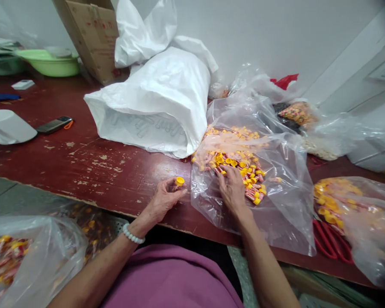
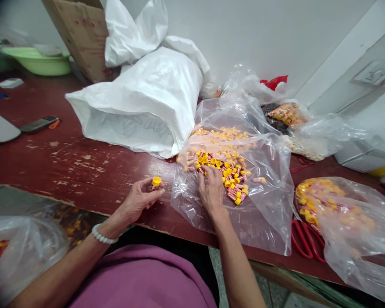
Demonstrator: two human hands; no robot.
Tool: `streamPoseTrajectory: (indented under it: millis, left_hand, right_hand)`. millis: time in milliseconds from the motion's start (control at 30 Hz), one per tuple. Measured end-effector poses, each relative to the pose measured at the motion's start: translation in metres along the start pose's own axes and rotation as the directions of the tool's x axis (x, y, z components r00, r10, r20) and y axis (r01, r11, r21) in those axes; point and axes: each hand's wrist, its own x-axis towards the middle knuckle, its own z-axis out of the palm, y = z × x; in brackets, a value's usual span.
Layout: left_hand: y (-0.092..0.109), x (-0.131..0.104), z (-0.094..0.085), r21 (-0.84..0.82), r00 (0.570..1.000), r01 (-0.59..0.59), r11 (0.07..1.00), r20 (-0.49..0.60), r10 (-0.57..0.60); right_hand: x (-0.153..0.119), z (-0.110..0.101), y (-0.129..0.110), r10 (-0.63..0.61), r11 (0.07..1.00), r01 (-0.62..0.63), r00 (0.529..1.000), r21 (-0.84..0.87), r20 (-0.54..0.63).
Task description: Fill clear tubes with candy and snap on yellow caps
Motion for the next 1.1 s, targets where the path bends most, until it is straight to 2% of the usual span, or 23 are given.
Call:
streamPoseTrajectory:
  millis: [67, 100, 200, 267, 333, 367, 433, 533, 633, 667, 733, 833, 933, 1100]
  left_hand:
    - [-0.001, -0.001, -0.003, 0.012, 1.000, 0.014, 1.000, -0.019, -0.013]
    - [-0.002, -0.002, -0.004, 0.025, 1.000, 0.014, 1.000, -0.017, -0.014]
    - [-0.005, -0.003, -0.003, 0.058, 1.000, -0.018, 0.998, 0.004, 0.018]
    - [-0.007, -0.003, -0.001, 0.084, 0.998, -0.060, 0.995, 0.027, 0.058]
    - [-0.008, -0.002, 0.000, 0.131, 0.993, -0.105, 0.986, 0.071, 0.096]
    - [-0.010, -0.002, 0.000, 0.159, 0.988, -0.130, 0.979, 0.106, 0.114]
    - [-0.013, -0.001, 0.001, 0.229, 0.972, -0.191, 0.954, 0.182, 0.151]
    - [-0.016, -0.004, 0.001, 0.388, 0.951, -0.278, 0.879, 0.241, 0.195]
    - [-0.015, -0.009, 0.002, 0.488, 0.940, -0.319, 0.813, 0.272, 0.206]
    - [-0.014, -0.010, 0.002, 0.494, 0.937, -0.326, 0.806, 0.282, 0.206]
    - [-0.012, -0.013, 0.003, 0.498, 0.938, -0.318, 0.807, 0.289, 0.192]
    - [-0.011, -0.015, 0.002, 0.510, 0.945, -0.294, 0.808, 0.282, 0.166]
    - [-0.012, -0.015, 0.001, 0.504, 0.943, -0.282, 0.816, 0.304, 0.138]
    - [-0.017, -0.015, 0.002, 0.461, 0.940, -0.263, 0.847, 0.321, 0.116]
  right_hand:
    - [0.012, 0.005, 0.025, 0.031, 0.978, -0.017, 0.997, -0.206, 0.065]
    - [0.016, 0.007, 0.034, 0.045, 0.966, -0.020, 0.995, -0.257, 0.093]
    - [0.016, 0.007, 0.036, 0.057, 0.985, -0.044, 0.996, -0.168, 0.069]
    - [0.009, -0.001, 0.018, 0.052, 0.997, -0.051, 0.998, -0.052, 0.025]
    - [-0.001, -0.014, -0.011, 0.014, 0.999, -0.017, 0.999, 0.052, 0.050]
    - [-0.007, -0.020, -0.028, -0.029, 0.995, 0.020, 0.996, 0.102, 0.088]
    - [-0.019, -0.030, -0.060, -0.217, 0.935, 0.154, 0.961, 0.321, 0.170]
    - [-0.032, -0.035, -0.090, -0.379, 0.897, 0.297, 0.898, 0.329, 0.224]
    - [-0.038, -0.033, -0.096, -0.444, 0.877, 0.350, 0.852, 0.330, 0.276]
    - [-0.038, -0.032, -0.094, -0.449, 0.868, 0.348, 0.855, 0.355, 0.261]
    - [-0.038, -0.031, -0.091, -0.412, 0.866, 0.317, 0.890, 0.387, 0.194]
    - [-0.041, -0.031, -0.088, -0.323, 0.908, 0.258, 0.933, 0.330, 0.158]
    - [-0.047, -0.029, -0.089, -0.329, 0.923, 0.270, 0.924, 0.275, 0.194]
    - [-0.059, -0.020, -0.093, -0.321, 0.911, 0.257, 0.932, 0.322, 0.165]
